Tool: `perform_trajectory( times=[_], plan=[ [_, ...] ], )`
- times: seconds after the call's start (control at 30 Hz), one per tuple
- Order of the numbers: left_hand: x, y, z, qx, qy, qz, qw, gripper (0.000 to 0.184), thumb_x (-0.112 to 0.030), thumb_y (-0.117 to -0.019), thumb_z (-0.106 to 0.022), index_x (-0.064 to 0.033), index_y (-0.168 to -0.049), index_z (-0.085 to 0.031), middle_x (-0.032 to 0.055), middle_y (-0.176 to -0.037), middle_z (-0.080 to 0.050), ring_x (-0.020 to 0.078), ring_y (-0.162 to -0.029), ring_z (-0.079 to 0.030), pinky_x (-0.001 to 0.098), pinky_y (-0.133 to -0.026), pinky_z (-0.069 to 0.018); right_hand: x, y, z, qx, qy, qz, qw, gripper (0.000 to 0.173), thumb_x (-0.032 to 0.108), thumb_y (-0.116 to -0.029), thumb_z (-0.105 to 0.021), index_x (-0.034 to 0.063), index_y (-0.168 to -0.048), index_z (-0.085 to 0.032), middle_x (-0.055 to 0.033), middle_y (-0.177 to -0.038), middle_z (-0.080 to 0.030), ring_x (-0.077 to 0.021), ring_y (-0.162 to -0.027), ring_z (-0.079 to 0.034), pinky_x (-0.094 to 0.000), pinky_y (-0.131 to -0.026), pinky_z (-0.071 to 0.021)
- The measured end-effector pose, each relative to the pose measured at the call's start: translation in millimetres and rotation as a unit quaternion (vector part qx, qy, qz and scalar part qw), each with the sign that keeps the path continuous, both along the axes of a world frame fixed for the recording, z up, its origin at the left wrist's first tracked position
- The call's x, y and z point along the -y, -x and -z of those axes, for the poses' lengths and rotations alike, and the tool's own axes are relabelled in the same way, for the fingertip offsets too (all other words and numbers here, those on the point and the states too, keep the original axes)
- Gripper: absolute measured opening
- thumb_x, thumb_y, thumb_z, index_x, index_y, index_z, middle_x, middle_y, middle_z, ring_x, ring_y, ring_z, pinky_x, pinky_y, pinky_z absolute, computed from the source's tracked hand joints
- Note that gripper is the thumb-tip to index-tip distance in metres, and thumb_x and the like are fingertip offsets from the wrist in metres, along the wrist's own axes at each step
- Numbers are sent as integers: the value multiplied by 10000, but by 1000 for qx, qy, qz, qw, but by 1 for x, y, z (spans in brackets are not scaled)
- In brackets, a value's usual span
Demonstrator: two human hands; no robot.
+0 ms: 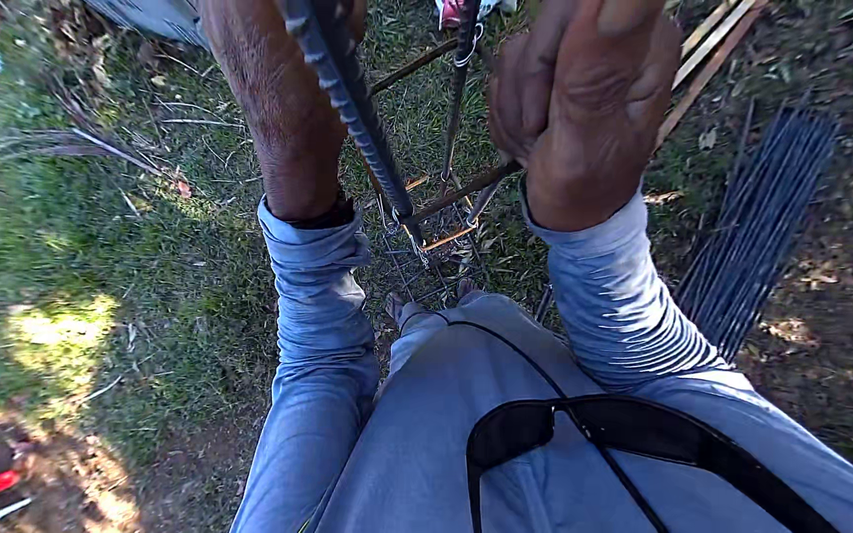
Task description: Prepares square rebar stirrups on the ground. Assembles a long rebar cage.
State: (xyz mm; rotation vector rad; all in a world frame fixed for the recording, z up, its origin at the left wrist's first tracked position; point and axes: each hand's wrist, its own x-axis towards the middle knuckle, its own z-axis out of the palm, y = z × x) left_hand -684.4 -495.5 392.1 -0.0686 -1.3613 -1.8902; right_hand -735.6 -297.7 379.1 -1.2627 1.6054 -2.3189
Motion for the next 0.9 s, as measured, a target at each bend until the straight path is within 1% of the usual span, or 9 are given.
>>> perform_trajectory(
  times=[0.13, 0.23, 0.37, 0.5, 0.6, 0.67, 0.73, 0.83, 0.9],
  plan=[
    [-1, -9, -5, -30, 23, 6, 999, 261, -33, -970, -514, -113, -722, -508, -17, -579, -496, 76, -524, -507, 241, -520, -470, 2, -8, -3, -8, -6, -3, 1000, 396, 315, -1103, -416, 159, -740, -439, 53, -580, -379, -77, -505, -388, -293, -494, -356],
    [-5, -12, -10, -27, -6, -15, 1000, 294, 52, -942, -487, -100, -690, -477, -13, -534, -455, 72, -470, -454, 224, -469, -423, 4, -14, -5, 0, -11, -8, 1000, 380, 306, -1096, -437, 159, -746, -438, 57, -581, -377, -75, -506, -384, -289, -490, -351],
    [-8, -19, -14, -26, -33, -11, 999, 338, 53, -965, -415, -99, -666, -456, -13, -518, -427, 65, -458, -422, 212, -460, -394, 4, -22, -10, 5, -14, -33, 999, 369, 326, -1094, -441, 170, -759, -442, 65, -584, -374, -70, -507, -385, -286, -491, -352],
    [-21, -27, -17, -46, -18, -30, 998, 352, 15, -1006, -361, -103, -699, -488, -21, -538, -462, 62, -482, -462, 215, -492, -433, -2, -33, -11, 7, 11, -45, 999, 371, 328, -1088, -464, 178, -749, -441, 74, -576, -374, -61, -496, -380, -279, -479, -349],
    [-34, -28, -30, -34, -32, -31, 998, 434, -58, -1053, -332, -123, -633, -423, -45, -488, -365, 48, -431, -353, 198, -438, -321, -10, -40, -12, -9, 27, -42, 999, 389, 363, -1089, -467, 169, -752, -464, 77, -559, -380, -58, -477, -387, -275, -457, -350],
    [-39, -31, -35, -29, -42, -9, 999, 459, -106, -1070, -316, -128, -622, -409, -45, -483, -345, 48, -429, -328, 201, -435, -290, -16, -43, -13, -17, 27, -38, 999, 392, 377, -1089, -463, 166, -759, -476, 78, -553, -379, -58, -468, -386, -270, -447, -346],
    [-43, -29, -39, -25, -44, -9, 999, 450, -103, -1067, -318, -132, -628, -416, -45, -488, -356, 49, -434, -343, 202, -441, -308, -18, -39, -15, -23, 32, -30, 999, 393, 383, -1089, -465, 175, -756, -476, 84, -552, -377, -53, -467, -384, -266, -446, -346],
    [-44, -26, -37, -34, -43, -28, 998, 399, -15, -1043, -344, -107, -665, -432, -21, -499, -390, 70, -440, -392, 213, -442, -361, -20, -29, -14, -27, 38, -15, 999, 397, 365, -1088, -464, 171, -743, -470, 73, -548, -383, -66, -461, -391, -284, -437, -357],
    [-38, -16, -36, -30, -39, -32, 998, 392, -22, -1052, -359, -97, -675, -439, -6, -499, -406, 85, -438, -410, 225, -439, -380, -17, -18, -12, -28, 37, -9, 999, 402, 353, -1093, -452, 170, -736, -458, 67, -552, -380, -71, -466, -390, -290, -444, -357]
  ],
)
